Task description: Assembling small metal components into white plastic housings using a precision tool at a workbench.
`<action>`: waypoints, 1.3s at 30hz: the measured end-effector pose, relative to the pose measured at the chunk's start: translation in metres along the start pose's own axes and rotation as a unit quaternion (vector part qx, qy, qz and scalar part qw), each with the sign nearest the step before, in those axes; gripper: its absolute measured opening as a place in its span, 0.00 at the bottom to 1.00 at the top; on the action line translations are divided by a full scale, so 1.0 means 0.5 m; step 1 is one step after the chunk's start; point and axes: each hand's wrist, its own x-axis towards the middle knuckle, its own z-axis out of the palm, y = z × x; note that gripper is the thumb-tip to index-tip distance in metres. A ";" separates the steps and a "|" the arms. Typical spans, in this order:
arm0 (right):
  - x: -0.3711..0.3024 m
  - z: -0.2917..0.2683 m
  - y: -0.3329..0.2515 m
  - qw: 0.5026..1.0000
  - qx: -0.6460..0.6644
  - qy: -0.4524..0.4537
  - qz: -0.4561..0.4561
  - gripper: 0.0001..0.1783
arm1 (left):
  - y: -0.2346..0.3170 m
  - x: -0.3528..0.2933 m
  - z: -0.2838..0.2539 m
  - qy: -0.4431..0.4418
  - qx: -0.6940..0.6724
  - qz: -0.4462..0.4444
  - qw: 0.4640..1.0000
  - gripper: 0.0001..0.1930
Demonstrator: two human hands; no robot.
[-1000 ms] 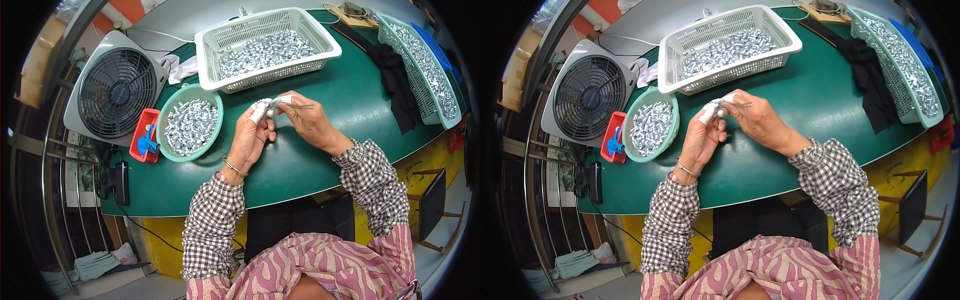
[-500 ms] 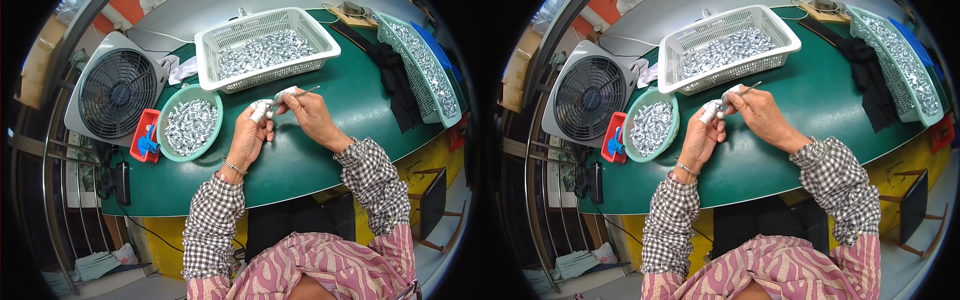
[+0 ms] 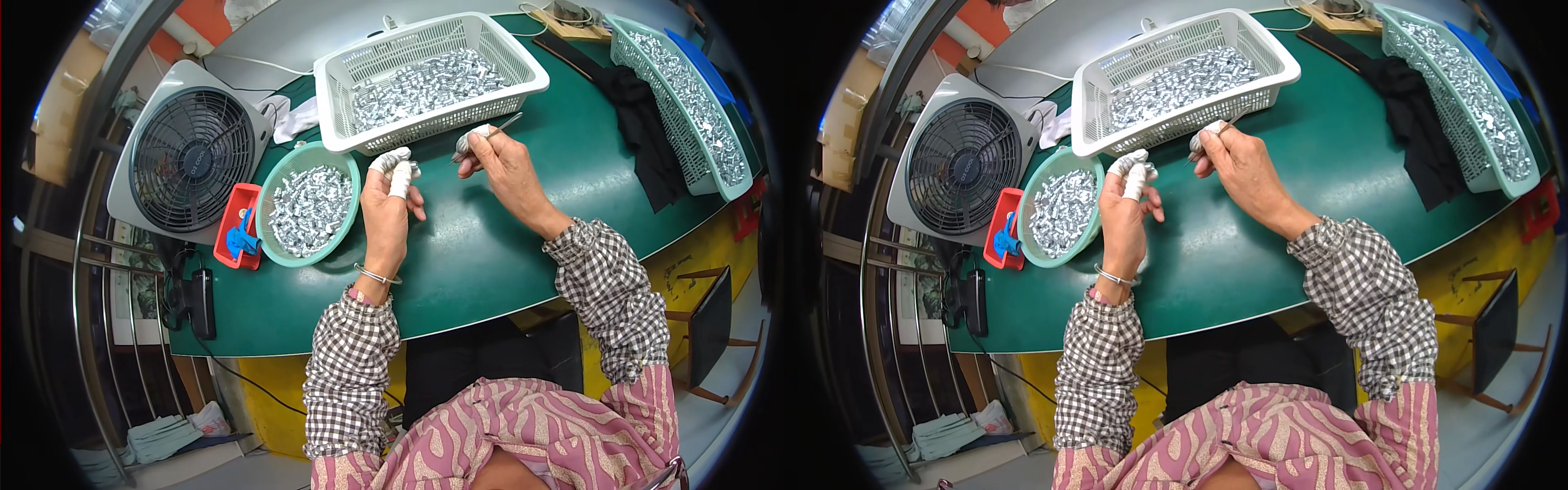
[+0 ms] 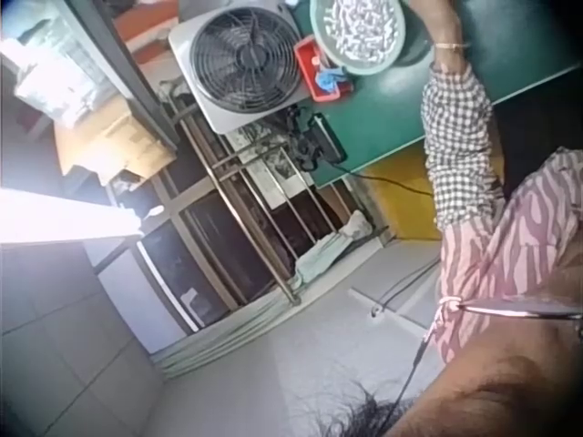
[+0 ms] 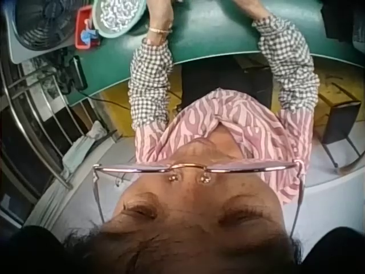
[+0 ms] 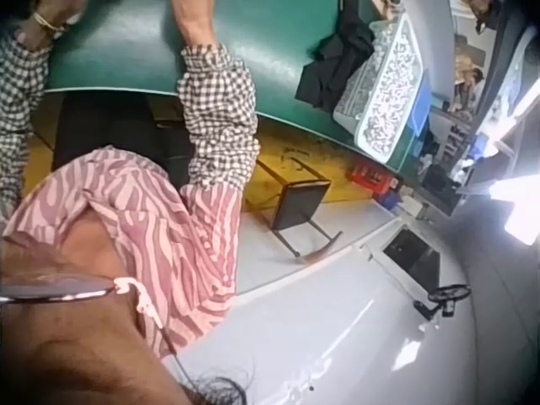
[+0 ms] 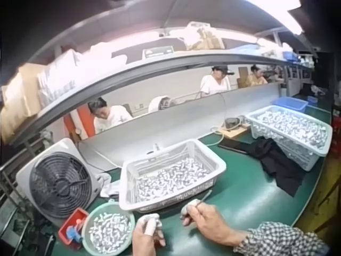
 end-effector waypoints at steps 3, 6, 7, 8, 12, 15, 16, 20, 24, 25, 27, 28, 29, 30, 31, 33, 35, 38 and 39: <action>0.005 -0.003 0.011 1.000 0.007 0.004 -0.001 0.15 | -0.021 -0.009 -0.007 -0.041 0.240 0.116 0.963 0.07; 0.009 -0.001 0.006 1.000 -0.019 0.005 0.006 0.15 | -0.029 -0.012 -0.019 -0.109 0.637 0.293 0.705 0.06; 0.008 -0.007 0.008 1.000 -0.021 0.007 0.007 0.15 | -0.019 -0.010 -0.011 -0.073 0.573 0.284 0.765 0.06; 0.007 -0.013 0.010 1.000 -0.022 0.010 0.003 0.15 | -0.007 -0.006 -0.003 -0.037 0.504 0.273 0.818 0.06; 0.010 -0.010 0.011 0.999 -0.028 0.013 -0.014 0.15 | 0.022 0.014 0.004 0.029 0.409 0.284 0.867 0.05; 0.011 -0.004 0.012 0.999 -0.040 -0.006 -0.026 0.15 | 0.051 0.046 0.014 0.062 0.431 0.352 0.828 0.06; 0.010 -0.005 0.010 0.999 -0.038 0.001 -0.021 0.15 | 0.060 0.061 0.022 0.069 0.462 0.404 0.786 0.06; 0.006 -0.005 0.006 0.999 -0.034 0.001 -0.023 0.16 | 0.075 0.101 0.049 0.096 0.483 0.420 0.762 0.06; 0.003 -0.004 0.006 0.999 -0.045 0.003 -0.031 0.17 | 0.080 0.101 0.081 0.091 0.446 0.436 0.776 0.06; 0.003 -0.005 0.003 0.998 -0.052 0.000 -0.033 0.17 | 0.079 0.102 0.087 0.088 0.438 0.441 0.779 0.06; 0.002 -0.006 -0.002 0.998 -0.058 -0.007 -0.038 0.17 | 0.084 0.105 0.091 0.082 0.421 0.453 0.782 0.06; 0.003 -0.007 -0.004 0.998 -0.057 -0.001 -0.039 0.17 | 0.086 0.111 0.086 0.086 0.422 0.454 0.780 0.06; 0.003 -0.008 -0.006 0.998 -0.057 0.004 -0.041 0.17 | 0.084 0.121 0.079 0.081 0.465 0.432 0.769 0.07; 0.003 -0.008 -0.007 0.998 -0.055 0.011 -0.042 0.17 | 0.081 0.129 0.071 0.075 0.507 0.408 0.756 0.08; 0.003 -0.006 -0.008 0.998 -0.053 0.008 -0.044 0.17 | 0.079 0.132 0.064 0.069 0.547 0.383 0.741 0.09; 0.004 -0.010 -0.004 0.998 -0.050 0.011 -0.042 0.17 | 0.078 0.136 0.054 0.076 0.539 0.382 0.747 0.10; 0.004 -0.013 -0.004 0.998 -0.046 0.014 -0.040 0.17 | 0.085 0.133 0.034 0.088 0.523 0.377 0.760 0.11; 0.005 -0.015 -0.017 0.998 -0.040 0.015 -0.050 0.17 | 0.117 0.119 -0.047 0.084 0.540 0.371 0.751 0.09; 0.004 -0.013 -0.018 0.998 -0.038 0.019 -0.047 0.17 | 0.126 0.110 -0.078 0.078 0.539 0.331 0.771 0.08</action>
